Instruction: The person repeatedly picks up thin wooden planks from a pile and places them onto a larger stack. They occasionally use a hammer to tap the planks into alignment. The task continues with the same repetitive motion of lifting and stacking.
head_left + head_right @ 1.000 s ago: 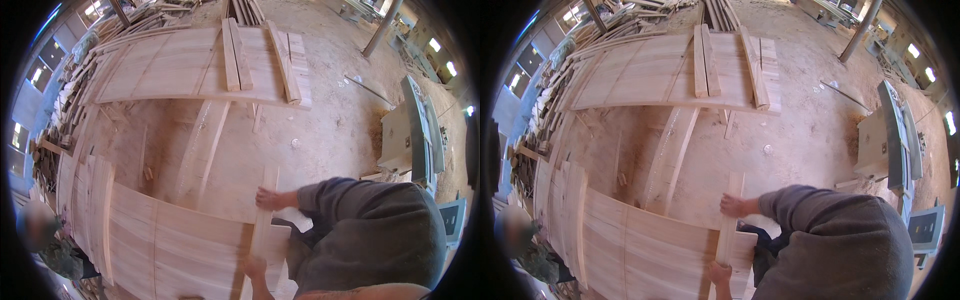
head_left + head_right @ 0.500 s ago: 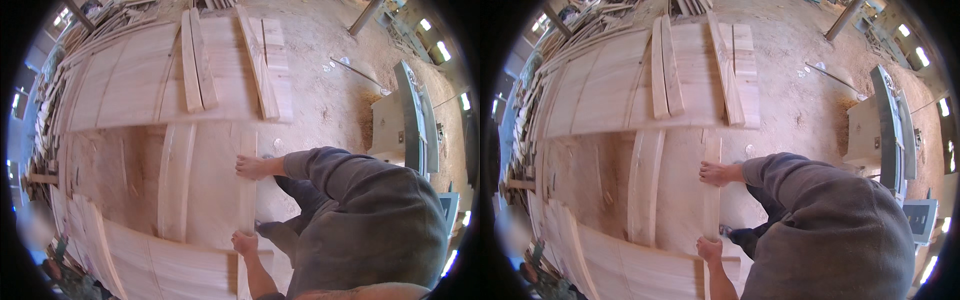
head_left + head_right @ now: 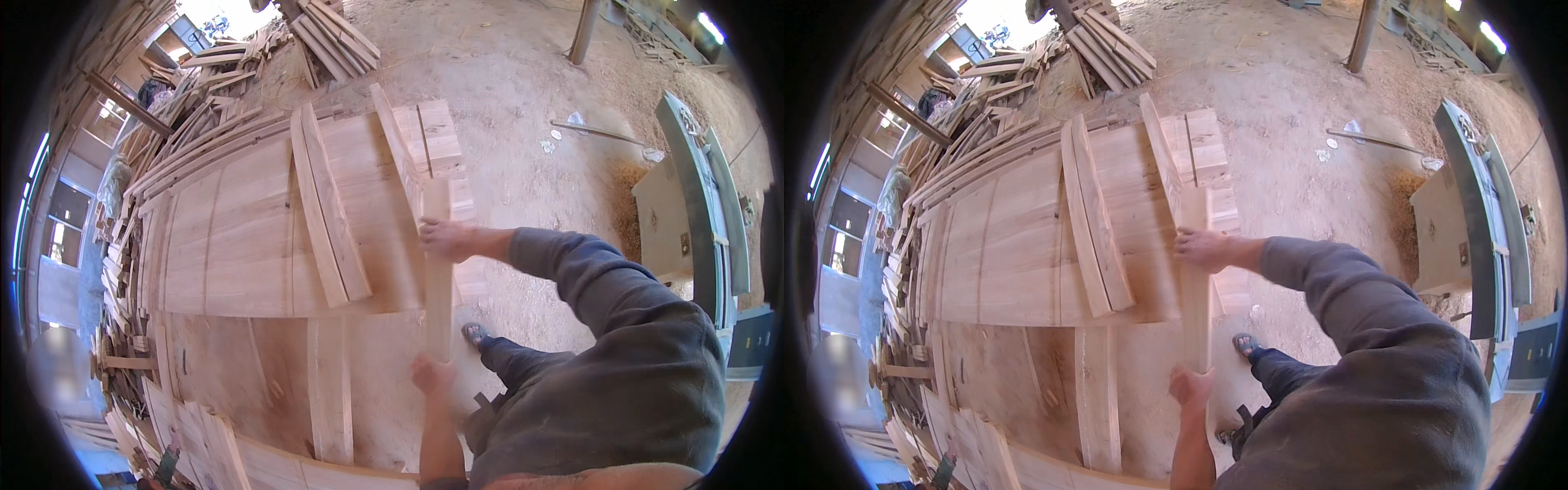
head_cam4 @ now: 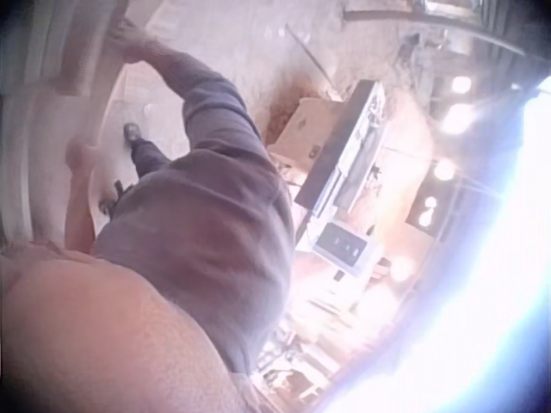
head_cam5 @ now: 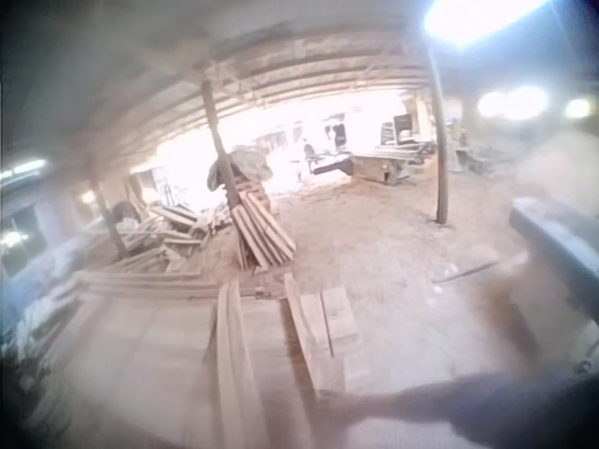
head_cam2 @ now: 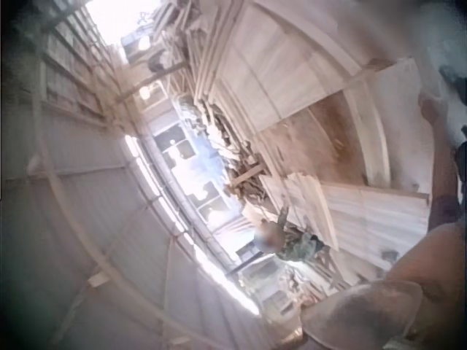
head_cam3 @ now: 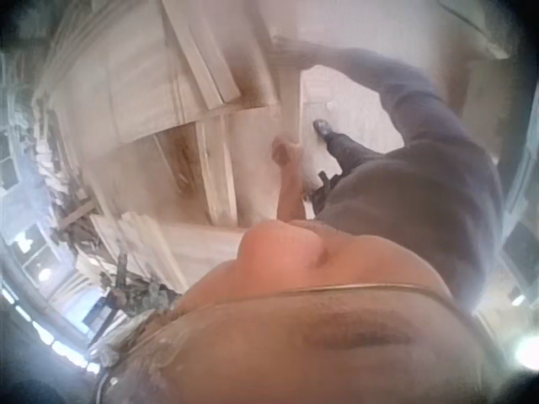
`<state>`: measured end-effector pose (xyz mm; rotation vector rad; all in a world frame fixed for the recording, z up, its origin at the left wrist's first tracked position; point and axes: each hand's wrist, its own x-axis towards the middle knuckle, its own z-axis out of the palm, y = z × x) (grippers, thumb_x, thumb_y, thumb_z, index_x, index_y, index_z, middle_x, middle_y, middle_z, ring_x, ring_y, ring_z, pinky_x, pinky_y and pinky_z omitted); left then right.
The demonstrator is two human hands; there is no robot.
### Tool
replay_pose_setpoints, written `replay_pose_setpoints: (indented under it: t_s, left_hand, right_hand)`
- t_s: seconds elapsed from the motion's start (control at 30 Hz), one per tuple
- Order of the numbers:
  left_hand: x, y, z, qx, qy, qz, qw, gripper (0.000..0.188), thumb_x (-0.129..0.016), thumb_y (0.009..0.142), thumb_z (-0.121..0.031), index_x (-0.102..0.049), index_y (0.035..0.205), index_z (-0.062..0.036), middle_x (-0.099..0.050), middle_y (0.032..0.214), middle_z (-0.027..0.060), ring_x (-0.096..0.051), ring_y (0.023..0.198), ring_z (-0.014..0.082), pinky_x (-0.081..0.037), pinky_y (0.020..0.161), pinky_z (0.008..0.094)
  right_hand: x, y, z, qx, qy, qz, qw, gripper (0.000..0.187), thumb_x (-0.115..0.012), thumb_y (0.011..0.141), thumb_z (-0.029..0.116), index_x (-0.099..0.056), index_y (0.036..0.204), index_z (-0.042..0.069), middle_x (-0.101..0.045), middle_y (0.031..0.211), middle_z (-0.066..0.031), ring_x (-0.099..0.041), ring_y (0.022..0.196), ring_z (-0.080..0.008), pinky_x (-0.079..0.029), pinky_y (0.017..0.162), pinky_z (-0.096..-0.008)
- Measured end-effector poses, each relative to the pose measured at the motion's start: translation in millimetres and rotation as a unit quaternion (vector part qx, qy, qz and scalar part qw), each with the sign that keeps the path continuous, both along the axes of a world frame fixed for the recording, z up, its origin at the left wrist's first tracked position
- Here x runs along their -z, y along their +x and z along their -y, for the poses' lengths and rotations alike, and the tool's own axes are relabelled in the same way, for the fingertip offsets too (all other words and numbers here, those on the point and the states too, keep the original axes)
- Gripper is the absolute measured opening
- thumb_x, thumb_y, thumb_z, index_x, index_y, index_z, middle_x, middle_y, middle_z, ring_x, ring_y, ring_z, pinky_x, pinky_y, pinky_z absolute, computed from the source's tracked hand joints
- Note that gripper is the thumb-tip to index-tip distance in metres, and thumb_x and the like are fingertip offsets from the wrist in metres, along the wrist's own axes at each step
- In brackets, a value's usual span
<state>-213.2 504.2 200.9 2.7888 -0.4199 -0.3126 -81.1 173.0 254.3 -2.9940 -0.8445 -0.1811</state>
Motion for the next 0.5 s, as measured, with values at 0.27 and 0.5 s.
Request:
replay_pose_setpoints:
  t_s: [0.27, 0.5]
  left_hand:
    - [-63.6, 15.7, 155.0, 0.292, 0.014, -0.153, 0.944, 0.048, -0.076, 0.069, -0.026, -0.059, 0.108, -0.0019, -0.063, 0.113, 0.0152, -0.060, 0.111, 0.0321, -0.052, 0.092, 0.0434]
    - [-80.3, 64.5, 210.4, 0.669, 0.073, -0.085, 0.734, 0.053, -0.080, 0.064, -0.018, -0.060, 0.111, -0.0035, -0.065, 0.109, 0.0135, -0.063, 0.105, 0.0301, -0.054, 0.089, 0.0410]
  right_hand:
    - [-13.8, -229.5, 169.5, 0.312, -0.051, -0.133, 0.940, 0.058, -0.080, 0.050, 0.016, -0.061, 0.104, 0.005, -0.060, 0.107, -0.0119, -0.052, 0.111, -0.0291, -0.033, 0.108, -0.0449]
    - [-14.1, -430.2, 33.0, 0.520, 0.064, -0.266, 0.809, 0.043, -0.077, 0.048, 0.022, -0.060, 0.085, 0.009, -0.059, 0.086, -0.0155, -0.059, 0.088, -0.0353, -0.049, 0.076, -0.0468]
